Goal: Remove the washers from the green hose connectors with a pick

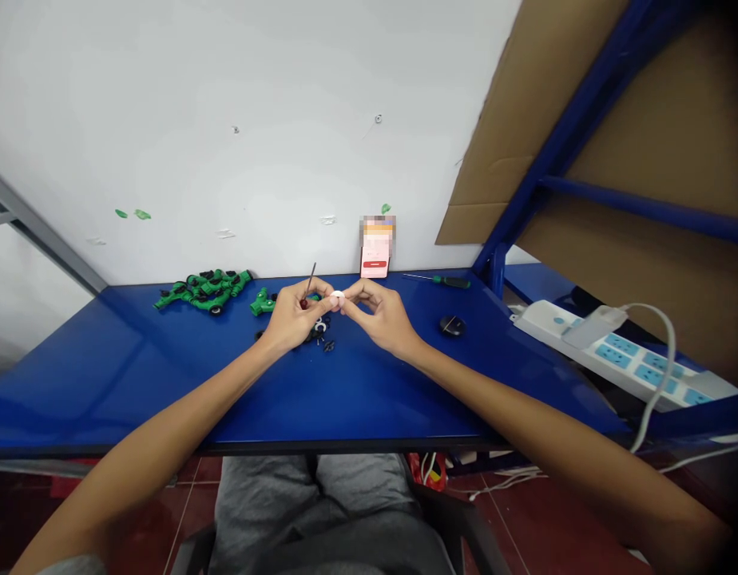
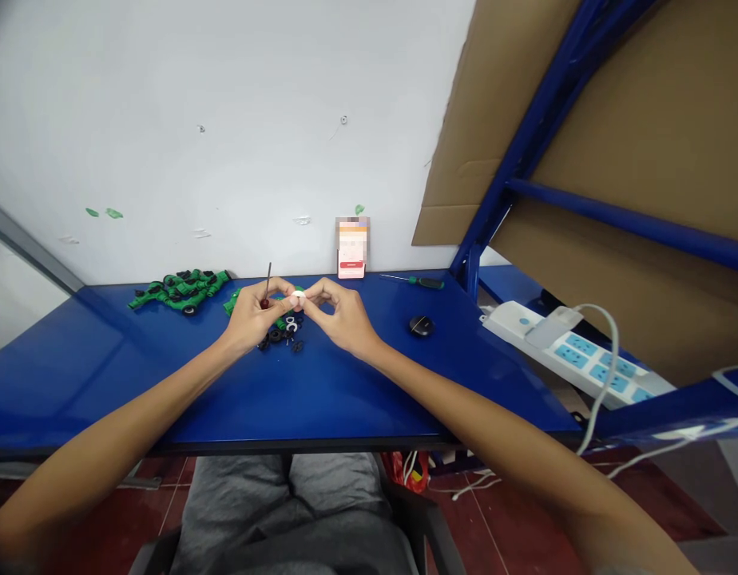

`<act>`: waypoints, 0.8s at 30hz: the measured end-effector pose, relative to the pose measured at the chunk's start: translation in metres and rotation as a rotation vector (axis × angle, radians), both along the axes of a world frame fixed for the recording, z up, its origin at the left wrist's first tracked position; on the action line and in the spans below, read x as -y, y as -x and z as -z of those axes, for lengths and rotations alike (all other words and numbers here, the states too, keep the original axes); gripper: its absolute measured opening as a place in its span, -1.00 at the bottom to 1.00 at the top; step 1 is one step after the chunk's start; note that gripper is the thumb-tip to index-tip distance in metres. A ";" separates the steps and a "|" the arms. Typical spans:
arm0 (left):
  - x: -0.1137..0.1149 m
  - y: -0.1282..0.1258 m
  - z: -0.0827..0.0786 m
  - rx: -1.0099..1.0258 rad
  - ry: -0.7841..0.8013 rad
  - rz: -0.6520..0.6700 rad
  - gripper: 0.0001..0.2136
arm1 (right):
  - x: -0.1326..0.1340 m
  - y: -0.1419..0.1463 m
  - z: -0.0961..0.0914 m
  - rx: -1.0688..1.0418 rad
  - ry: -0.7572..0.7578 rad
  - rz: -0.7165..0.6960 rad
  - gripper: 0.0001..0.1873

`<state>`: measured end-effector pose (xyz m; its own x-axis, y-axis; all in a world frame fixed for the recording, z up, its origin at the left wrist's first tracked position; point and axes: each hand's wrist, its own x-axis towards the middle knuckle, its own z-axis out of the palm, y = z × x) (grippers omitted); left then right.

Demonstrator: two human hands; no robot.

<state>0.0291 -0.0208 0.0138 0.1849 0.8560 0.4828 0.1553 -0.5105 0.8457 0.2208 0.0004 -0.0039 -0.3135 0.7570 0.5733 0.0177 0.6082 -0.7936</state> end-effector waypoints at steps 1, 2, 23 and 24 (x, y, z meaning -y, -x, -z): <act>0.001 -0.001 0.001 0.011 0.003 -0.010 -0.62 | 0.000 0.000 0.000 -0.005 0.001 -0.003 -0.61; 0.002 -0.002 0.001 0.022 0.004 -0.021 -0.62 | 0.000 0.000 0.000 -0.013 0.004 -0.010 -0.61; 0.002 -0.010 0.014 0.183 0.136 -0.125 -0.64 | -0.013 0.001 0.008 0.000 0.106 -0.067 -0.65; 0.002 -0.010 0.016 0.179 0.141 -0.124 -0.63 | -0.013 0.001 0.008 0.028 0.088 -0.050 -0.68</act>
